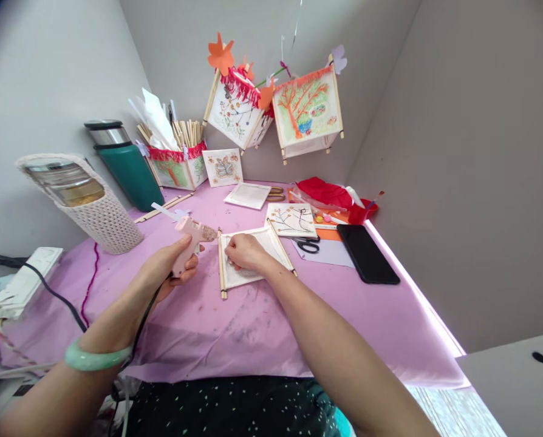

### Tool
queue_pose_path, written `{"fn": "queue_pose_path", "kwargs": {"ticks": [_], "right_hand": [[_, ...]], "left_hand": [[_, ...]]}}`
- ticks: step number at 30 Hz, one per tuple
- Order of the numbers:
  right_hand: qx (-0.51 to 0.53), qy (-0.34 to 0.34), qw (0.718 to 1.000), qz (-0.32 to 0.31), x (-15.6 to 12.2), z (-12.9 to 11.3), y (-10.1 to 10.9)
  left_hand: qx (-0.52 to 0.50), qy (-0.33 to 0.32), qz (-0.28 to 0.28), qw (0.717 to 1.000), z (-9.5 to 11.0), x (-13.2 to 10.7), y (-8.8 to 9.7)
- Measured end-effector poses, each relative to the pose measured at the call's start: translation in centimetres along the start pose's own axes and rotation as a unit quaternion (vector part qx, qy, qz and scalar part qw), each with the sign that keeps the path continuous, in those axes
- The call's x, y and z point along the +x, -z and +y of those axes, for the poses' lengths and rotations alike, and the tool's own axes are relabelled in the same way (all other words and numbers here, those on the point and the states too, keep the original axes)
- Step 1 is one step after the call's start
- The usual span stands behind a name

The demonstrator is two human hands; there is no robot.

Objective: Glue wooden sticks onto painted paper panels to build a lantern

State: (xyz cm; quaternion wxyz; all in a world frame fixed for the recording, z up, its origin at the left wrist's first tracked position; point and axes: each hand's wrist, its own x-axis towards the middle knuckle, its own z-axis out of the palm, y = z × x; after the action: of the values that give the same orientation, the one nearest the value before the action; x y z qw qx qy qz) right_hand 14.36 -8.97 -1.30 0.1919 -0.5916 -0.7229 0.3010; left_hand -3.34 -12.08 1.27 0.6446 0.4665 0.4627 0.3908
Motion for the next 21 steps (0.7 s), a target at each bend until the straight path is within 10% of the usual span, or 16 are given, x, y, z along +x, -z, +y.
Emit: {"fn": "queue_pose_path", "kwargs": {"ticks": [21], "right_hand": [[-0.006,0.006,1.0,0.0,0.09,0.16,-0.16]], "left_hand": [[0.027,0.005,0.016,0.999,-0.69,1.0,-0.25]]}}
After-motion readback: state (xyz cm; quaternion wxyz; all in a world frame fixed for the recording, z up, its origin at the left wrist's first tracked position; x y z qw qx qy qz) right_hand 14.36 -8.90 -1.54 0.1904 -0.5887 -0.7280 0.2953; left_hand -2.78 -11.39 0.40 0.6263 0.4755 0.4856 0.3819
